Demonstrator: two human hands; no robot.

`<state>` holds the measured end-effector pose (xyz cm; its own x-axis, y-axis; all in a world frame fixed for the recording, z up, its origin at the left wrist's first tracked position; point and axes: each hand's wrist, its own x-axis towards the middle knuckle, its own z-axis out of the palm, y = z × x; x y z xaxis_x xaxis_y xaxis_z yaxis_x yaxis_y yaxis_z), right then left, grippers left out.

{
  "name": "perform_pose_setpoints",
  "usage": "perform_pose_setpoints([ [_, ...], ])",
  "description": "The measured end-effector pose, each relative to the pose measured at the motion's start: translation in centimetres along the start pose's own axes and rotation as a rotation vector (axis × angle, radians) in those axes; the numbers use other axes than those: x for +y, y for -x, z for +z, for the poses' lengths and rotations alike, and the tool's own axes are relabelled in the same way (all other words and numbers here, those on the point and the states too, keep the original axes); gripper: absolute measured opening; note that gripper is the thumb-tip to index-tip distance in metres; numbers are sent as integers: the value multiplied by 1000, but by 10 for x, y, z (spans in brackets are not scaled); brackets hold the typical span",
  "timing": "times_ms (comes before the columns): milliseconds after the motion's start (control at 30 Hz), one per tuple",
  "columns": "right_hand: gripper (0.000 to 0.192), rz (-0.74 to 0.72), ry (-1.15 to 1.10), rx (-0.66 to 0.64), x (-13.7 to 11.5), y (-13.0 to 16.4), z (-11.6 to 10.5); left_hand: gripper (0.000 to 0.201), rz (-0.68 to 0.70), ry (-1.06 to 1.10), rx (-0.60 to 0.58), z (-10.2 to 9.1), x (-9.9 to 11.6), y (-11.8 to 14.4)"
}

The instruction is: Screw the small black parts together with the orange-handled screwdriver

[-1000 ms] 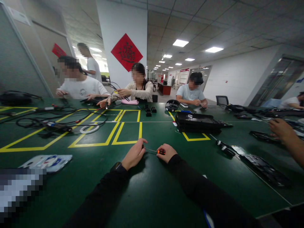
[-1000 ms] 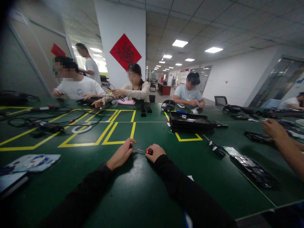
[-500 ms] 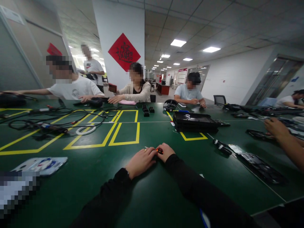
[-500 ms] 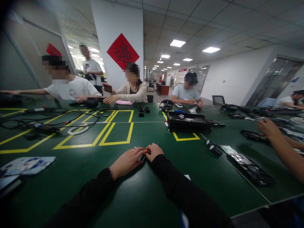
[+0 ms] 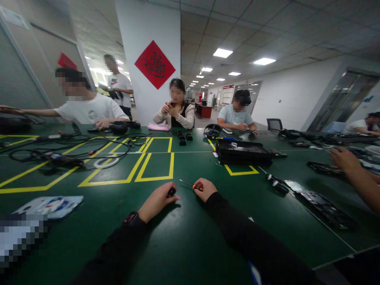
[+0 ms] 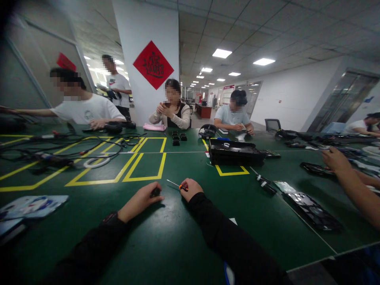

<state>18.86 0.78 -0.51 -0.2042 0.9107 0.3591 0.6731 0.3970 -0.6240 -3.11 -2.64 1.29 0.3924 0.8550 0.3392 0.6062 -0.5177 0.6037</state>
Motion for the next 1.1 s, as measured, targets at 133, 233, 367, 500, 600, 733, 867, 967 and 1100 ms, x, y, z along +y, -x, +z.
perform_pose_setpoints([
  [133,18,43,-239,5,-13,1,-3,29,-105,211,139,6,-7,-8],
  [233,23,-14,-380,-51,-24,4,-7,31,-172,378,152,5,-9,-11],
  [367,22,-185,-373,-107,-32,10,-10,30,-212,481,134,-4,-6,-9],
  [500,23,-220,-315,-101,-31,11,-9,28,-205,546,81,-9,-2,-6],
  [600,23,-211,-294,-93,-29,10,-10,27,-229,607,49,-8,-2,-6],
  [733,22,-241,-291,-113,-27,10,-10,22,-238,593,86,-6,-2,-7],
  [867,21,-250,-259,-101,-29,11,-10,18,-219,610,96,-4,-2,-7],
  [967,21,-233,-252,-101,-30,11,-9,15,-226,710,67,-2,0,-6],
  [1100,21,-213,-277,-113,-29,11,-9,12,-231,773,69,-1,-1,-7],
])
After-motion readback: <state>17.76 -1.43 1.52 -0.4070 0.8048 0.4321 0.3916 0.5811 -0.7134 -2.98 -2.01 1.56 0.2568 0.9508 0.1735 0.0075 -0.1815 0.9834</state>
